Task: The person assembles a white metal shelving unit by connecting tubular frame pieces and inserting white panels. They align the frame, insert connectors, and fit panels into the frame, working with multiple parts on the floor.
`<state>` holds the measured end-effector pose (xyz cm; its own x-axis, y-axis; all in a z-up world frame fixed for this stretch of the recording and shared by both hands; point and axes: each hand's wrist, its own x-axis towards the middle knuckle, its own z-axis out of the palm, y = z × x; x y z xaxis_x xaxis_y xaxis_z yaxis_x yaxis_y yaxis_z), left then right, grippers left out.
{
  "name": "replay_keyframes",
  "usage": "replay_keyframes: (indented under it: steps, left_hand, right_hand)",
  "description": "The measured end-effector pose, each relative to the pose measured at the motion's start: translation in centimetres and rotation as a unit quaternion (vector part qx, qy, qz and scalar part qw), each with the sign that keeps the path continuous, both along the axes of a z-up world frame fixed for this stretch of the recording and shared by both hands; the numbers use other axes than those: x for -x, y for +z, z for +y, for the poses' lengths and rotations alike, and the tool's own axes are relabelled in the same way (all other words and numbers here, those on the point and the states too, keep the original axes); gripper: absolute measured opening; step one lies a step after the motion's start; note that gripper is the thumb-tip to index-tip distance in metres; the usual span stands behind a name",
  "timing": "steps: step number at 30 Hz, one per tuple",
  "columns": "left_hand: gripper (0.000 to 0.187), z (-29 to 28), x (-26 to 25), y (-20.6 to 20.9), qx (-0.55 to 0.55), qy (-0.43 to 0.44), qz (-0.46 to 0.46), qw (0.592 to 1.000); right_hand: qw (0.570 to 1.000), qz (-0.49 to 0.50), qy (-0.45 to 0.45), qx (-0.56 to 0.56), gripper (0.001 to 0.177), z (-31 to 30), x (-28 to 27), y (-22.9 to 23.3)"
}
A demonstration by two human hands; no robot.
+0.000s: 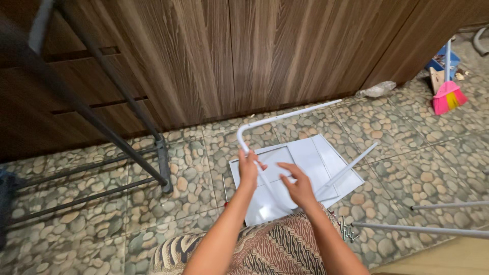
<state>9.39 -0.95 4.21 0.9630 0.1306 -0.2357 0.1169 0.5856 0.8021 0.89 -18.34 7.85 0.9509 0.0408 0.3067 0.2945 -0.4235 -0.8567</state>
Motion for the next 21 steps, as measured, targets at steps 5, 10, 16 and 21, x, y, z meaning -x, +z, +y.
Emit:
replay_keyframes:
  steps: [5, 10, 16, 21]
  left_hand:
    - [0.034, 6.1, 1.8, 3.0, -0.033, 0.042, 0.004, 0.999]
    - [0.035, 9.6, 3.6, 4.7, -0.029, 0.041, -0.006, 0.999]
    - [0.036, 16.2, 4.5, 4.0, -0.101, 0.054, 0.004, 0.993]
    - [0.034, 22.8, 5.3, 1.5, -0.167, 0.09, 0.042, 0.981]
  right_hand:
    - [0.938, -0.044, -0.335, 0.077, 0.07, -9.9, 0.5, -6.2]
    - [0.785, 0.324, -0.331, -0.412, 0.071, -13.3, -1.3, -11.3]
    - [0.678, 0.39, -0.207, -0.588, 0.059, -10.3, -2.9, -14.0]
    - [0.691, 0.406, -0.099, -0.59, 0.046, -7.9, -4.7, -13.6]
